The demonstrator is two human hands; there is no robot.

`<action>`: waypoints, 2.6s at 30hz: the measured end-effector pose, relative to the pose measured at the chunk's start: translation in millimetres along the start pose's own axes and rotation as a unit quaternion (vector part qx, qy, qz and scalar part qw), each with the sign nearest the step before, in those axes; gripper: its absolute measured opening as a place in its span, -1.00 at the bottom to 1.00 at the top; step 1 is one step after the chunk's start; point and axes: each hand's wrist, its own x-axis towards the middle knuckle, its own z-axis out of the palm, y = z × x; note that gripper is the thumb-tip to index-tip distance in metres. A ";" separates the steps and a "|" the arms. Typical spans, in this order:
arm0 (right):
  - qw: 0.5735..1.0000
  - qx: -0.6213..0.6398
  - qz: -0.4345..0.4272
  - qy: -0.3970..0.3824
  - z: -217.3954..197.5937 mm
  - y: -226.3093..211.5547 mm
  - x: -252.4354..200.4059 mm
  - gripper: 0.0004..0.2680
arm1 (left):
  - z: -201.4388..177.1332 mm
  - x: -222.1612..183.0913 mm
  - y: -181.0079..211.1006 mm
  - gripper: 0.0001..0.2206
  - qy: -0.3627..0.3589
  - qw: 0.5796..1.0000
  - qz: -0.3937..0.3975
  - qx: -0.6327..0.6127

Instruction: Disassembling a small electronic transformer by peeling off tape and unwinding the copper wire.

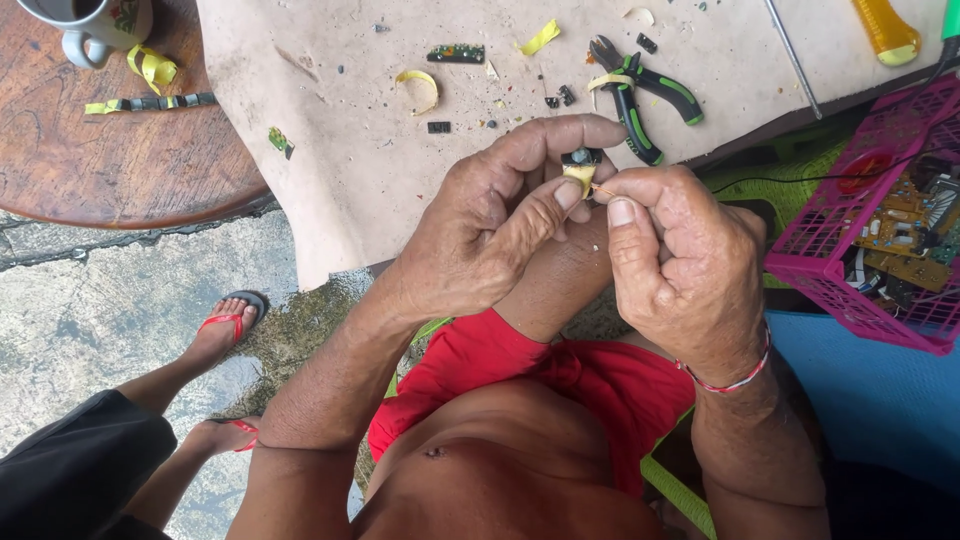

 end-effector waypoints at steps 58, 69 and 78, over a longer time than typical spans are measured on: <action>0.994 0.057 -0.085 0.044 -11.7 41.0 -20.2 -0.96 | 14.7 12.1 6.1 -0.87 -0.061 0.956 0.077 0.276; 0.957 0.284 0.051 0.039 22.9 69.4 -54.8 -0.83 | 40.4 5.5 0.5 -0.91 -0.076 0.987 0.026 -0.141; 0.989 -0.013 -0.137 0.051 -25.2 42.5 -48.1 -0.92 | 39.8 14.1 -12.6 -0.81 0.037 0.869 0.252 0.424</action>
